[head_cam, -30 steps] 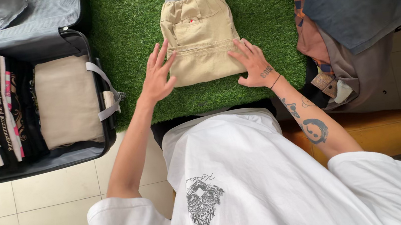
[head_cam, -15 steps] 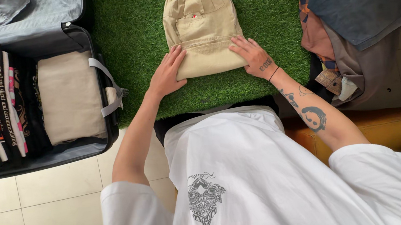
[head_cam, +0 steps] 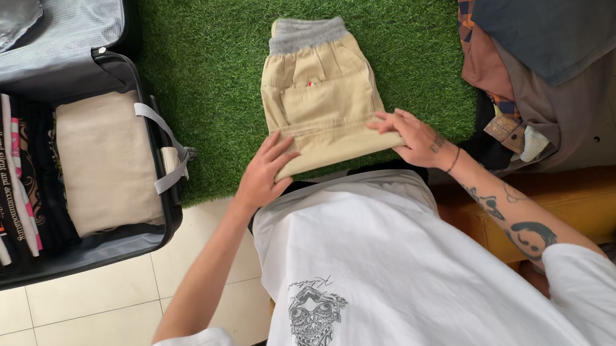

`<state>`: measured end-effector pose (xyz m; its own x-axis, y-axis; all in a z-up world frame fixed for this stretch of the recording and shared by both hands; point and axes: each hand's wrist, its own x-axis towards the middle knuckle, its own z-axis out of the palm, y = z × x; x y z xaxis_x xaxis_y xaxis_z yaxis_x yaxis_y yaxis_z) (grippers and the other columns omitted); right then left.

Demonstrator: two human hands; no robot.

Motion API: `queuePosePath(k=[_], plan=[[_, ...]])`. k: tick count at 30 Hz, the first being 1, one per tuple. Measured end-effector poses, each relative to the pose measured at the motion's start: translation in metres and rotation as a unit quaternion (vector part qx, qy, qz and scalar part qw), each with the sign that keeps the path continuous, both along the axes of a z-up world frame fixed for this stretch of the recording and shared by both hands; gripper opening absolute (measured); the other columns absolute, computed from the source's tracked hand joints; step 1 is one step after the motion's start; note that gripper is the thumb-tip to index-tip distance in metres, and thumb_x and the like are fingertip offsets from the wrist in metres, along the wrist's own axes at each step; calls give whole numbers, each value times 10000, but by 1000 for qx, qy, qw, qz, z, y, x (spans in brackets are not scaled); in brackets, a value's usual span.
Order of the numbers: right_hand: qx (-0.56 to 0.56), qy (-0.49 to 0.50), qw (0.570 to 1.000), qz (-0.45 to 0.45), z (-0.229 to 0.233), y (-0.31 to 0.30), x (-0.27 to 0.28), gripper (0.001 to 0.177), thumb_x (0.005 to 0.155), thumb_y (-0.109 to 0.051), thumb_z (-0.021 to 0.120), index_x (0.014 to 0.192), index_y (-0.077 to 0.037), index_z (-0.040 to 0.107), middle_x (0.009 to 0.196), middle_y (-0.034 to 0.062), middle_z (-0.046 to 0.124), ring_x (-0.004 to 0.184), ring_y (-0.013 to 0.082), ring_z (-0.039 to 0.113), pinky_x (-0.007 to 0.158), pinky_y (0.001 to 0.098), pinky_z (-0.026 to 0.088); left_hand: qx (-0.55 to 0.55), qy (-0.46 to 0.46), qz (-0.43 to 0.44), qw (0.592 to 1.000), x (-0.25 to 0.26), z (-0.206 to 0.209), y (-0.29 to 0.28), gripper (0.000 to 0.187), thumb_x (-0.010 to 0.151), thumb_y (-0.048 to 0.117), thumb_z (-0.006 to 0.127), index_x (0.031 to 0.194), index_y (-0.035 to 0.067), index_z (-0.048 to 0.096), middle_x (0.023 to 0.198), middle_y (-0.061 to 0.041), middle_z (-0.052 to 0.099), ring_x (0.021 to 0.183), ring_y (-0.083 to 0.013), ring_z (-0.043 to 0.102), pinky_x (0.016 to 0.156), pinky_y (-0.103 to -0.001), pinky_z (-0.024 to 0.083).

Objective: The person folds a pair of black pants and two pairs of beige shorts on a green mat, then places each folded item into an open suitcase. The person handles the garments one at a time, smoothing and folding them neatly before packing.

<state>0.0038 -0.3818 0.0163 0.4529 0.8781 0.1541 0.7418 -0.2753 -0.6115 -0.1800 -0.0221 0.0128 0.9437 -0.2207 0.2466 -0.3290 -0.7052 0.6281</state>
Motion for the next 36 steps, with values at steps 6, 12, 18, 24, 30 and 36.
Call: queuePosePath(k=[6, 12, 18, 24, 30, 36], plan=[[115, 256, 933, -226, -31, 13, 13, 165, 1107, -122, 537, 1226, -39, 617, 1041, 144, 649, 782, 225, 515, 756, 340, 449, -234, -34, 225, 945, 27, -27, -13, 179, 972, 67, 598, 1116, -2, 677, 898, -110, 730, 801, -221, 718, 740, -340, 549], [308, 147, 897, -279, -43, 76, 76, 360, 1154, -294, 405, 1285, -3, 571, 1134, 91, 678, 1041, 172, 646, 918, 329, 504, -306, -105, 313, 893, 152, -39, 6, 245, 1134, 236, 448, 1049, 42, 571, 770, -79, 641, 593, -143, 567, 513, -312, 436], [238, 113, 875, -406, -75, 132, 174, 356, 1103, -313, 488, 947, -19, 612, 779, 79, 613, 720, 183, 566, 693, 372, 477, -240, -87, 384, 887, 247, -41, 44, 343, 1103, 333, 413, 1040, 64, 618, 837, -134, 736, 691, -257, 707, 631, -432, 523], [167, 117, 884, -421, -115, 142, 215, 392, 1085, -325, 514, 831, -31, 569, 711, 90, 559, 662, 197, 523, 654, 388, 442, -170, 45, 472, 864, 275, -73, 60, 426, 1098, 394, 383, 958, 67, 616, 764, -156, 710, 663, -303, 665, 638, -475, 482], [134, 153, 884, -421, -116, 139, 218, 372, 1093, -361, 513, 943, -34, 608, 770, 77, 604, 708, 184, 561, 686, 374, 471, -210, 61, 476, 852, 272, -74, 64, 420, 1101, 413, 376, 997, 65, 588, 713, -88, 652, 626, -229, 611, 603, -432, 465], [186, 215, 860, -424, -96, 109, 196, 453, 1072, -428, 581, 1246, -18, 663, 972, 52, 746, 821, 148, 692, 717, 325, 538, -291, 60, 453, 840, 227, -62, 66, 503, 1013, 472, 536, 1244, 26, 510, 848, -68, 679, 770, -177, 659, 725, -369, 538]])
